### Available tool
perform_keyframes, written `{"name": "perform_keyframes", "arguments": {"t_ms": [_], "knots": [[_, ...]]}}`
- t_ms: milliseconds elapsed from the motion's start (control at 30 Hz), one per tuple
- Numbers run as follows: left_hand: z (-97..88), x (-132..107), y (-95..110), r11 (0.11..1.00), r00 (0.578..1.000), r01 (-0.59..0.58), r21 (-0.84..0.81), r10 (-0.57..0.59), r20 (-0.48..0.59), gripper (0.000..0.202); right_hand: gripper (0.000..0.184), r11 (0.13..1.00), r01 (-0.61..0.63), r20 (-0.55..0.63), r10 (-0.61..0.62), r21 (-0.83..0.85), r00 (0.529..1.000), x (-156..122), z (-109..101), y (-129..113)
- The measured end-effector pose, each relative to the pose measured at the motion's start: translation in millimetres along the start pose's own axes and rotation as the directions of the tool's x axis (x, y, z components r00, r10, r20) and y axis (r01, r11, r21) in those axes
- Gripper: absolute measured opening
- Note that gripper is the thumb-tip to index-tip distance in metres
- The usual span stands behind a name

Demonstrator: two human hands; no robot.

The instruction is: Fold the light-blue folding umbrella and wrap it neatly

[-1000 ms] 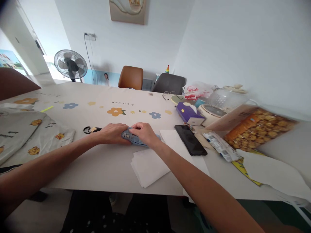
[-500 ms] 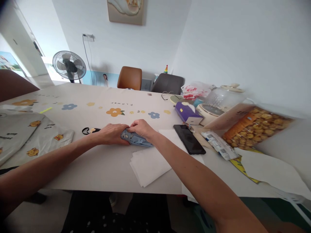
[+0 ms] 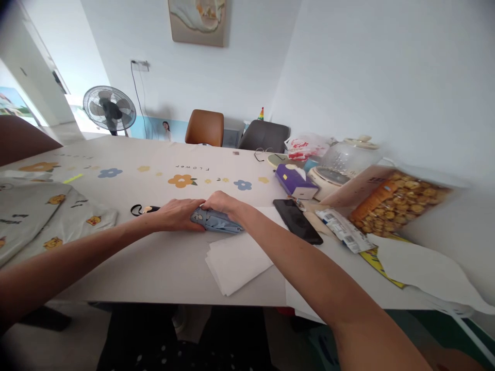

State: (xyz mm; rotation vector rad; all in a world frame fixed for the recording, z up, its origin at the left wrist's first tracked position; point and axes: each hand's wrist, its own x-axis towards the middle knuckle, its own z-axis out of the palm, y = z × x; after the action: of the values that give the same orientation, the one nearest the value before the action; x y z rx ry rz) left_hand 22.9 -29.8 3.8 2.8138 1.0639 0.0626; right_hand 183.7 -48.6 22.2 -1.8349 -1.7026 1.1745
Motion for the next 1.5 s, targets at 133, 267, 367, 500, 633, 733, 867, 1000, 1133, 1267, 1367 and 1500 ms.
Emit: {"name": "perform_keyframes", "arguments": {"t_ms": [133,267,367,500,633,733,867,1000,1133,1267,1367,1500], "knots": [[1.9,-5,3,1.0,0.999,-0.003,0.026,0.004,-0.032,0.066,0.011,0.974,0.121,-0.149,-0.15,-0.193,0.977,1,7,4],[3.2,-12,9,0.997,0.995,0.019,0.073,-0.012,-0.095,0.074,0.008,0.961,0.151,-0.234,-0.206,-0.233,0.95,1,16,10],[3.6,-15,10,0.995,0.994,-0.01,0.101,0.021,-0.107,0.076,0.005,0.968,0.111,-0.361,-0.188,-0.224,0.913,2,21,15],[5.2,-16,10,0.993,0.993,-0.028,0.113,0.041,-0.115,0.066,0.014,0.965,0.141,-0.485,-0.235,-0.222,0.842,3,21,18],[7.4,-19,10,0.997,0.989,-0.013,0.072,0.024,-0.146,0.062,0.02,0.955,0.273,-0.586,-0.289,-0.117,0.757,-3,4,16],[8.9,-19,8,1.0,0.987,0.001,0.027,0.003,-0.162,0.06,0.022,0.864,0.424,-0.637,-0.492,-0.272,0.594,-17,-8,9],[8.3,-18,1,0.994,0.962,0.105,-0.005,-0.103,-0.253,0.054,0.026,0.567,0.535,-0.393,-0.823,-0.627,0.411,-36,-2,0],[0.0,-16,-13,0.948,0.854,0.304,-0.093,-0.314,-0.414,0.053,0.023,0.435,0.583,-0.274,-0.897,-0.686,0.348,-41,18,-5],[-12.6,-15,-28,0.87,0.721,0.447,-0.208,-0.488,-0.492,0.054,0.022,0.572,0.625,-0.293,-0.816,-0.532,0.498,-30,31,-13],[-15.7,-15,-35,0.847,0.675,0.477,-0.234,-0.524,-0.52,0.053,0.028,0.842,0.54,-0.3,-0.516,-0.003,0.803,-5,38,-26],[-10.5,-14,-36,0.861,0.688,0.477,-0.176,-0.491,-0.534,0.052,0.037,0.766,0.418,-0.247,-0.338,0.489,0.908,16,45,-35],[-0.3,-14,-35,0.892,0.73,0.451,-0.041,-0.395,-0.558,0.055,0.04,0.46,0.326,-0.2,-0.3,0.826,0.932,36,59,-38]]}}
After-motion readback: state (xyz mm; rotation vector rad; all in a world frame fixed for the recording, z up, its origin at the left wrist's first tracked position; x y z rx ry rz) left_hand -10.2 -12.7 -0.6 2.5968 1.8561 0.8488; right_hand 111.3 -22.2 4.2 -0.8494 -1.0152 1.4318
